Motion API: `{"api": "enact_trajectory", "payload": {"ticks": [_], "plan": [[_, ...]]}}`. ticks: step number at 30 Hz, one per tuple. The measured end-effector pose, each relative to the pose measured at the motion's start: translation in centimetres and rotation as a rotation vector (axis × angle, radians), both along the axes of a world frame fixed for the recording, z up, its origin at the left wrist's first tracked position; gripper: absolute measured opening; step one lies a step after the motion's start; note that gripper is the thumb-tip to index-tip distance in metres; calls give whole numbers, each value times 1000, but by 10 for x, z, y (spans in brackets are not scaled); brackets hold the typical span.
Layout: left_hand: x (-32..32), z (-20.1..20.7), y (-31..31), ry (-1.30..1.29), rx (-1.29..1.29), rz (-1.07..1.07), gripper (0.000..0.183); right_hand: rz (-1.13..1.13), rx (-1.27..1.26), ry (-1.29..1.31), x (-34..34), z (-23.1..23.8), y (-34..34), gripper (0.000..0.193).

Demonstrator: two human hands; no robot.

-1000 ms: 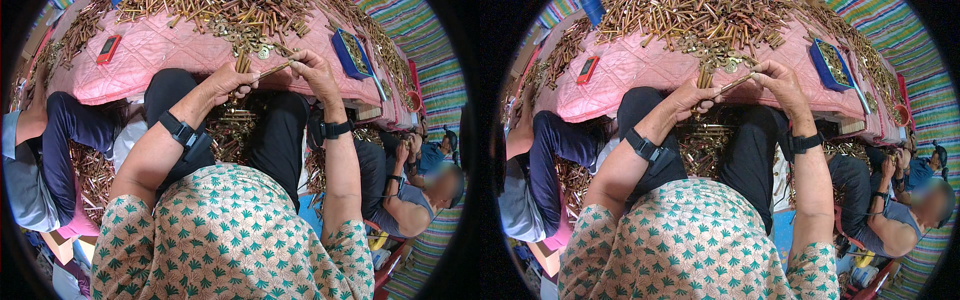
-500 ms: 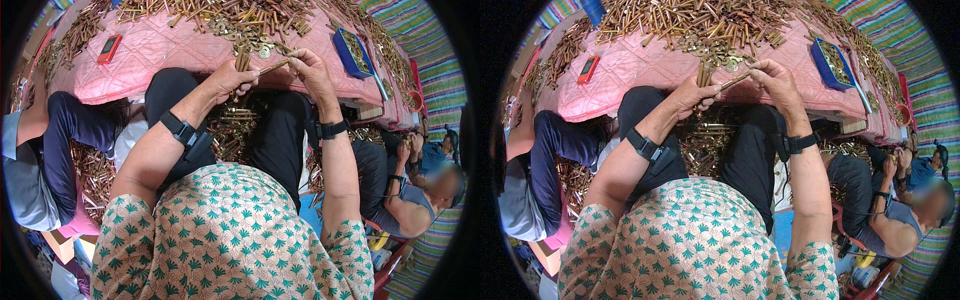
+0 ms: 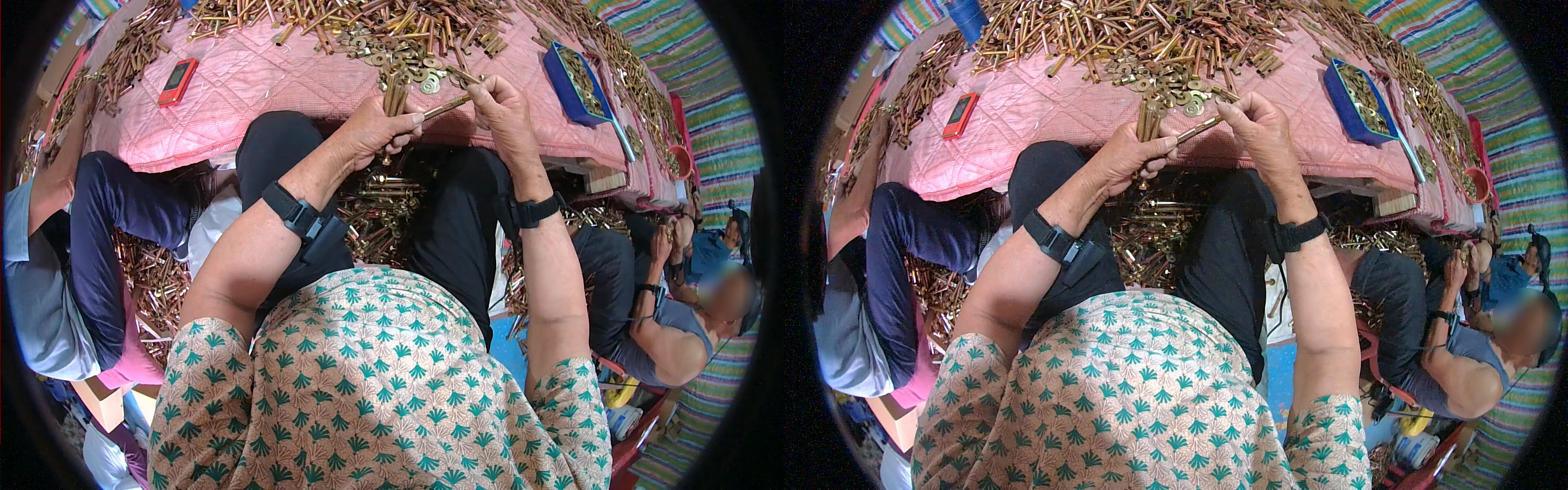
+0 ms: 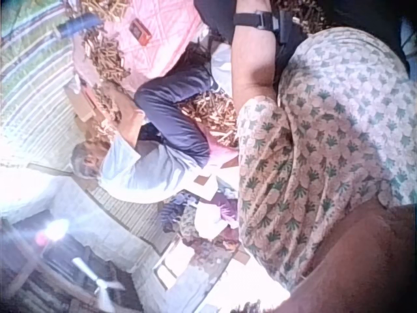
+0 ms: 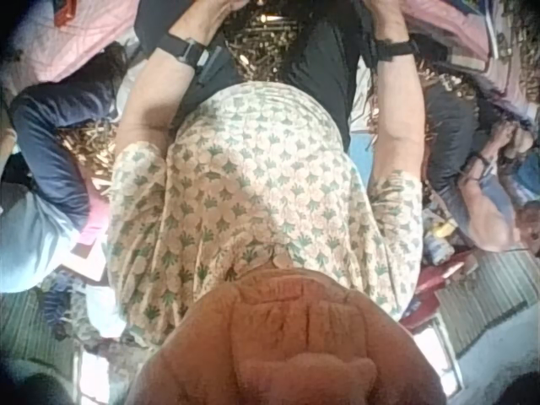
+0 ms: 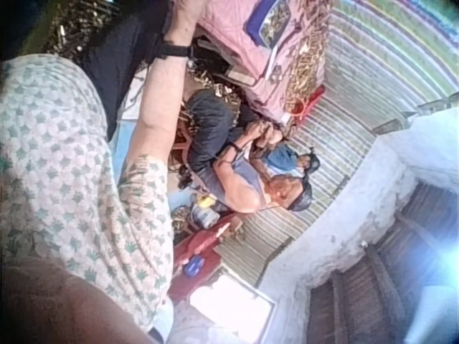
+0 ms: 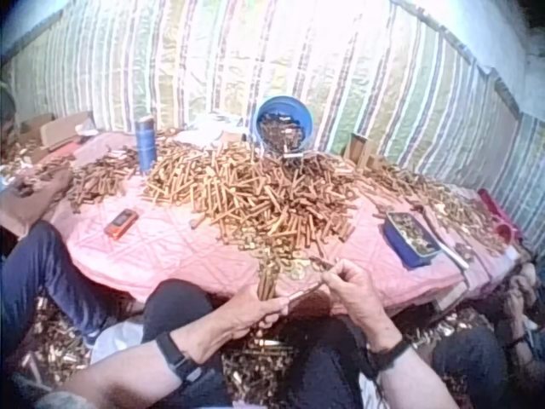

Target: Sorting various metal and wooden components into groups on a table.

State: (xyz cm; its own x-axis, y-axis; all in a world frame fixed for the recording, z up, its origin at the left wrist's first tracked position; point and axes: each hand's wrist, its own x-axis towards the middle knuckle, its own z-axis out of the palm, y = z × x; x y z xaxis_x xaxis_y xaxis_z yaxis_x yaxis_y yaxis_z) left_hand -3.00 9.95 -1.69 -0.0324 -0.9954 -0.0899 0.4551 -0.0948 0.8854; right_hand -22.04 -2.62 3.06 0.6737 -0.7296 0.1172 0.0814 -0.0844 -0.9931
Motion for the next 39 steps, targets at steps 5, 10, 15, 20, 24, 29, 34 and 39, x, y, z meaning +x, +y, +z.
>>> {"api": "enact_trajectory", "payload": {"ticks": [5,10,15,20,24,29,34,39], "plan": [[0,-3,-1,5,29,3,13,-30,52,-8,7,9,12,16],[-1,-3,-1,-11,30,-30,15,-158,-296,282,7,2,1,15],[1,-4,-2,31,78,-35,16,-43,115,115,0,16,19,13],[-1,0,1,44,69,-51,15,18,22,108,-12,7,6,11],[-1,1,0,46,95,-51,13,33,95,33,-12,4,6,9],[1,-2,1,24,95,-68,13,9,66,65,-10,8,9,9],[-2,1,0,-10,101,-46,13,55,157,29,-14,1,5,11],[0,0,0,-41,66,-20,13,-26,97,67,-7,-2,15,13]]}}
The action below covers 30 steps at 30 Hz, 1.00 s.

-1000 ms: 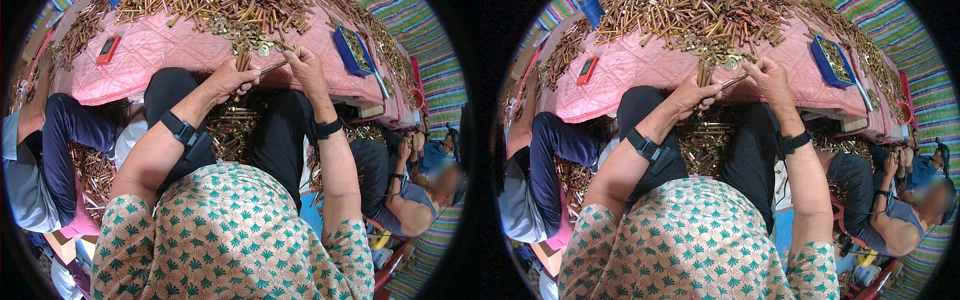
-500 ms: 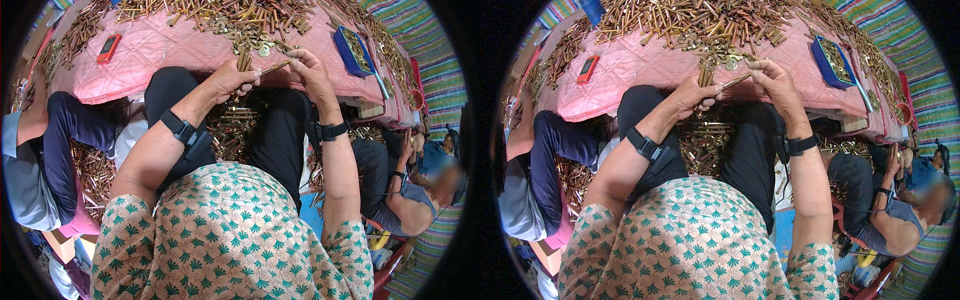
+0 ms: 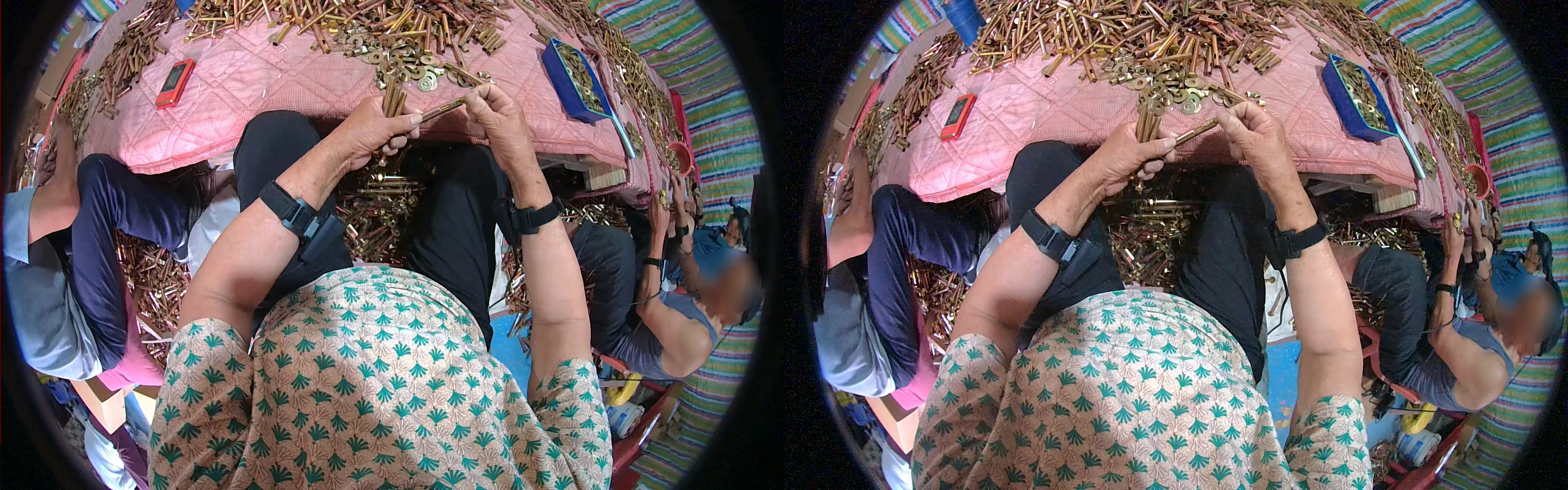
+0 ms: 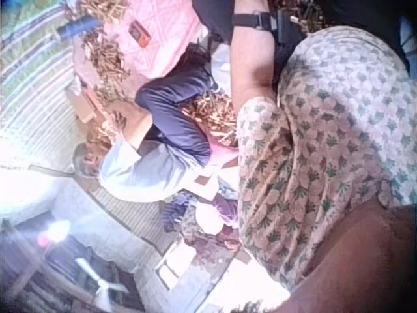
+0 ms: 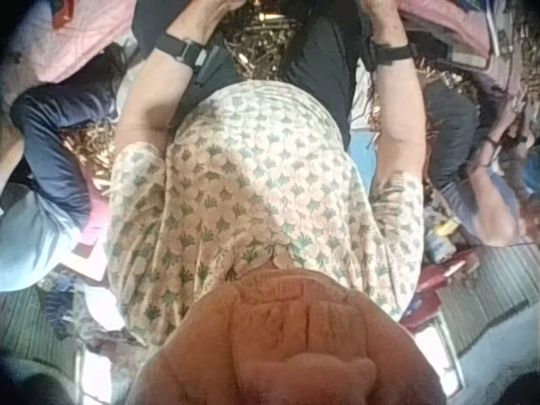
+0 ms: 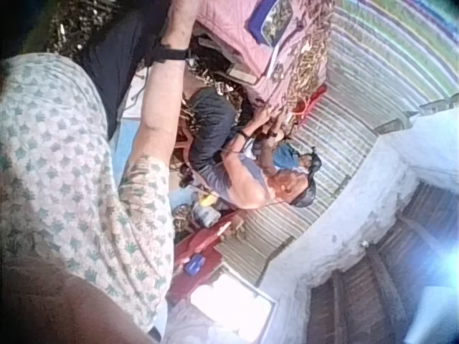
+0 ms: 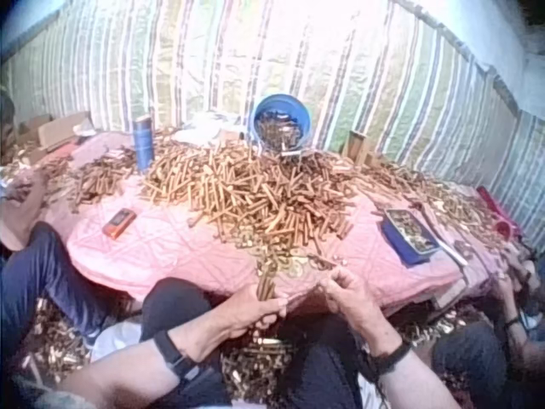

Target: Sorting various metal and wooden components into groups on a table.

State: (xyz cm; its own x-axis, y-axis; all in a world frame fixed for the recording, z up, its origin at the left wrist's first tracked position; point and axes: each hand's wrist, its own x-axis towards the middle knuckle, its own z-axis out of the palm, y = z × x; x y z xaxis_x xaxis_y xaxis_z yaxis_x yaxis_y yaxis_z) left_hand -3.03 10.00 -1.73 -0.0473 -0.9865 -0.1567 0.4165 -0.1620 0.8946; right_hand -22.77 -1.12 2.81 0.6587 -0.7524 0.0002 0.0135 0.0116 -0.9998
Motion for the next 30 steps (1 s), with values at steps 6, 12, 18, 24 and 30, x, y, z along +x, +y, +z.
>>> {"api": "enact_trajectory", "payload": {"ticks": [6,12,18,24,30], "plan": [[-1,1,1,8,35,-25,13,1,-34,2,-4,-1,3,14],[-2,-3,0,22,31,-77,16,21,4,-68,-7,4,4,11],[0,-2,2,-4,29,-66,16,14,-23,21,-4,11,3,10],[1,-2,2,-71,-26,-68,15,31,-16,52,-6,2,-1,16],[2,7,5,-84,44,-70,16,46,-222,162,-9,-3,-1,18]]}}
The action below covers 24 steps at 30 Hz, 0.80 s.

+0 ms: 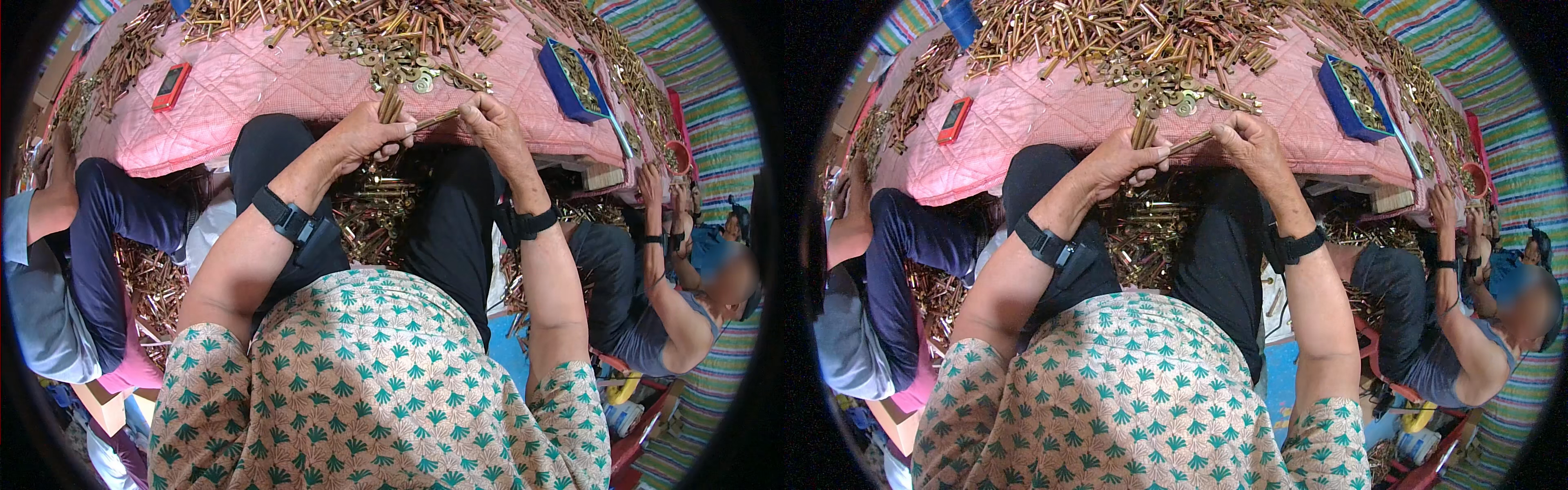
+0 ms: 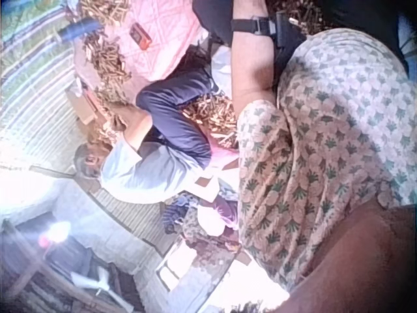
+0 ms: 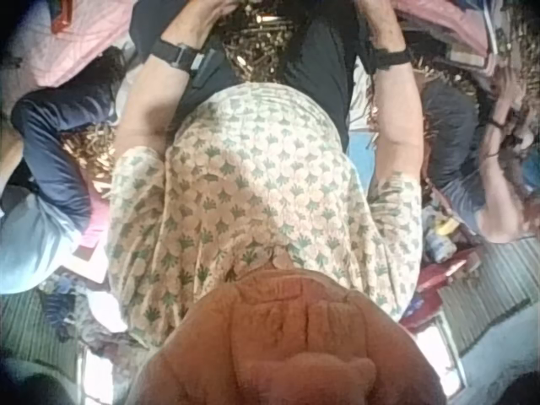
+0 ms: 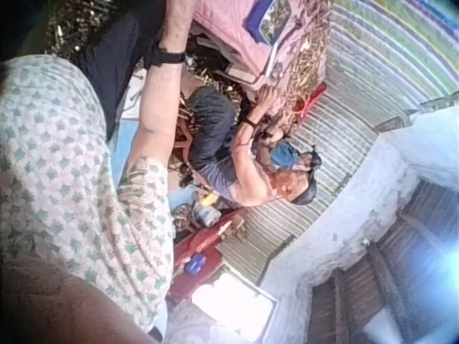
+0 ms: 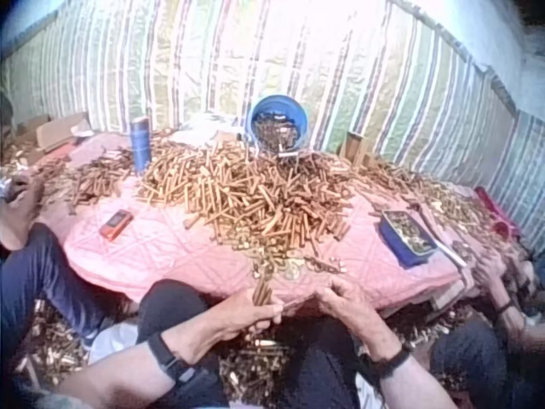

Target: Sorting various metal and wooden components into groups on a table.

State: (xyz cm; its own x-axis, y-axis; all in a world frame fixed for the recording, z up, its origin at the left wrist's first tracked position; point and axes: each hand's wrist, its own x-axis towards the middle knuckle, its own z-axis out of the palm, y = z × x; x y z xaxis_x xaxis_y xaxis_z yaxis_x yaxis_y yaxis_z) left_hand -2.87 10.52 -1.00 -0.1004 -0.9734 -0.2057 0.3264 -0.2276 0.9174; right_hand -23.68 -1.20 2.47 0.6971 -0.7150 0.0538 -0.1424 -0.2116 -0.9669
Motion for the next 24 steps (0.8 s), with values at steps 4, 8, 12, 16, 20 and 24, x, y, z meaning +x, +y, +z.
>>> {"api": "enact_trajectory", "payload": {"ticks": [4,8,12,16,20,24], "plan": [[1,-3,-1,-11,21,-11,18,-24,91,-64,1,10,9,13],[0,-8,-2,-12,10,-32,19,-38,74,-31,-1,5,4,10],[-1,-3,-1,-17,-11,-21,15,-20,174,-56,-2,1,-1,11],[0,-3,-1,3,21,-12,15,-33,472,-209,2,10,10,10],[0,-2,-1,30,15,-30,16,34,362,-182,-6,3,4,13],[-1,-3,0,42,-18,-22,16,17,264,-147,-6,-1,2,14]]}}
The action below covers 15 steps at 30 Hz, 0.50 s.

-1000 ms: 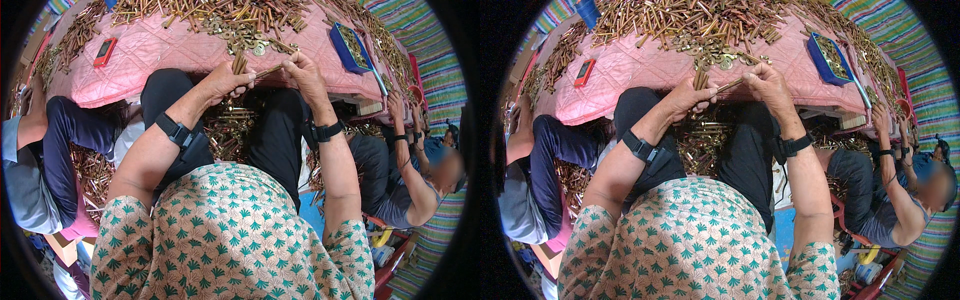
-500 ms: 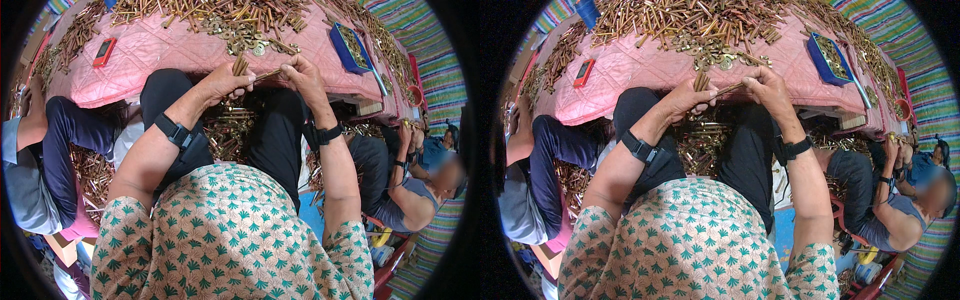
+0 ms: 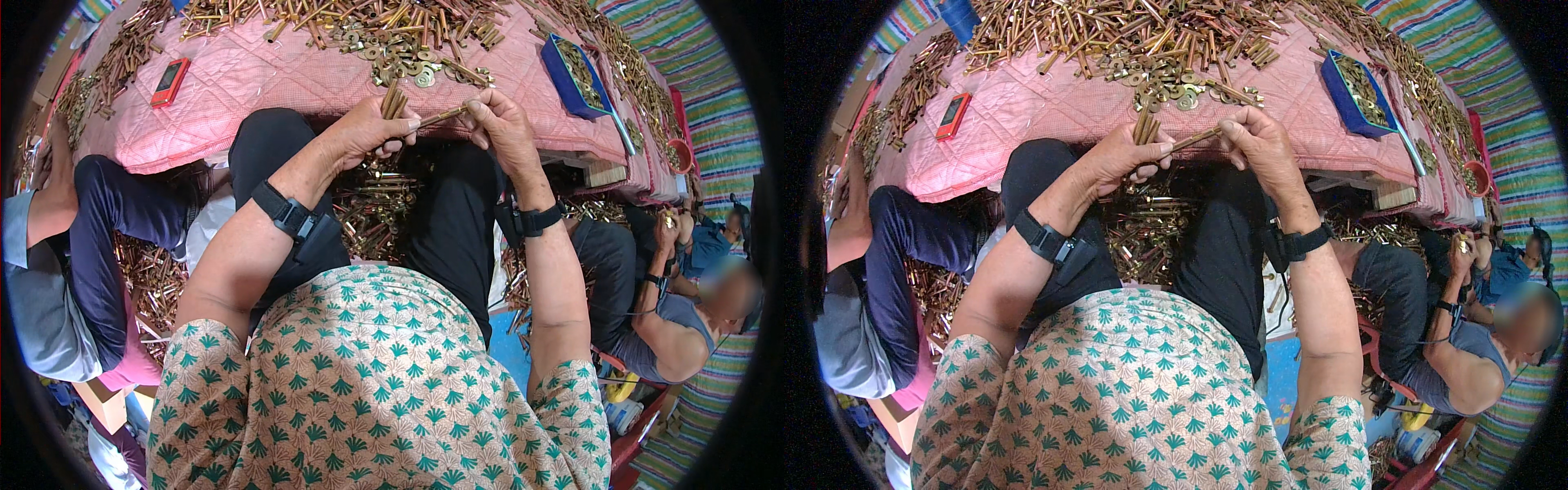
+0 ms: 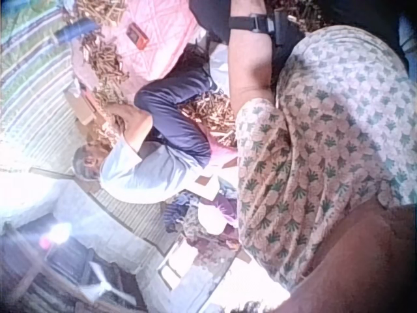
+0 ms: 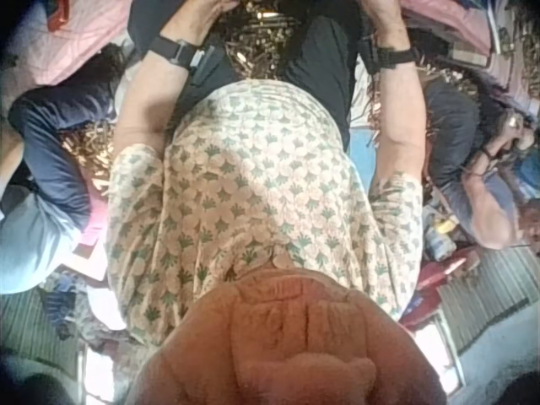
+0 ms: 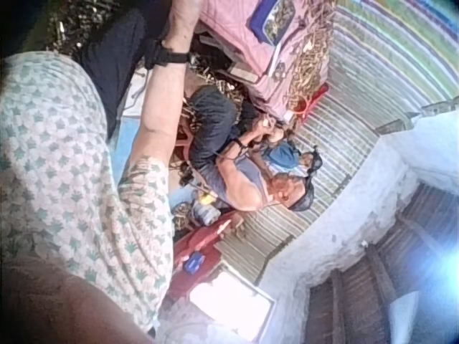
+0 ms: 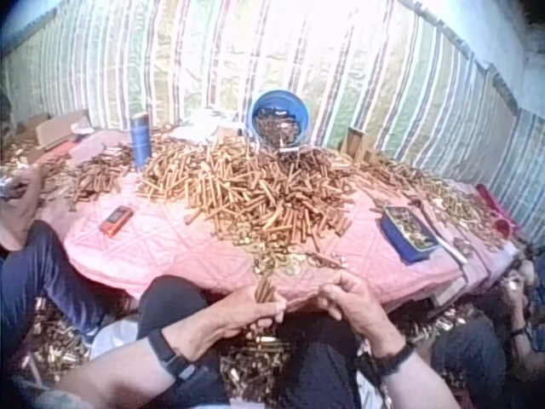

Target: Sorting various metal and wooden components into groups on a table.

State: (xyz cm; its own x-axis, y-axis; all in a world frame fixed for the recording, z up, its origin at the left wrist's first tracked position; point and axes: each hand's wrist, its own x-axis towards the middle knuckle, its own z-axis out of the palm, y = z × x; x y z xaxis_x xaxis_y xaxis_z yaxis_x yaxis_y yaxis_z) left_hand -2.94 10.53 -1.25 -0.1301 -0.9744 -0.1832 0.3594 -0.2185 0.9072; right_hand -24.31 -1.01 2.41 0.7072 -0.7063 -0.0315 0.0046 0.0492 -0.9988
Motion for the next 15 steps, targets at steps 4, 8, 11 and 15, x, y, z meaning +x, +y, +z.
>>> {"api": "enact_trajectory", "payload": {"ticks": [4,8,11,15], "plan": [[1,-1,0,-18,-23,10,16,-27,-117,23,4,-1,2,16],[1,-2,0,-41,-20,6,16,-60,-375,108,8,-1,1,23],[-1,-4,-2,-46,-27,3,16,-44,-519,174,7,-5,-6,31],[-1,-5,-2,-74,-57,12,15,-2,-522,219,10,-2,-7,27]]}}
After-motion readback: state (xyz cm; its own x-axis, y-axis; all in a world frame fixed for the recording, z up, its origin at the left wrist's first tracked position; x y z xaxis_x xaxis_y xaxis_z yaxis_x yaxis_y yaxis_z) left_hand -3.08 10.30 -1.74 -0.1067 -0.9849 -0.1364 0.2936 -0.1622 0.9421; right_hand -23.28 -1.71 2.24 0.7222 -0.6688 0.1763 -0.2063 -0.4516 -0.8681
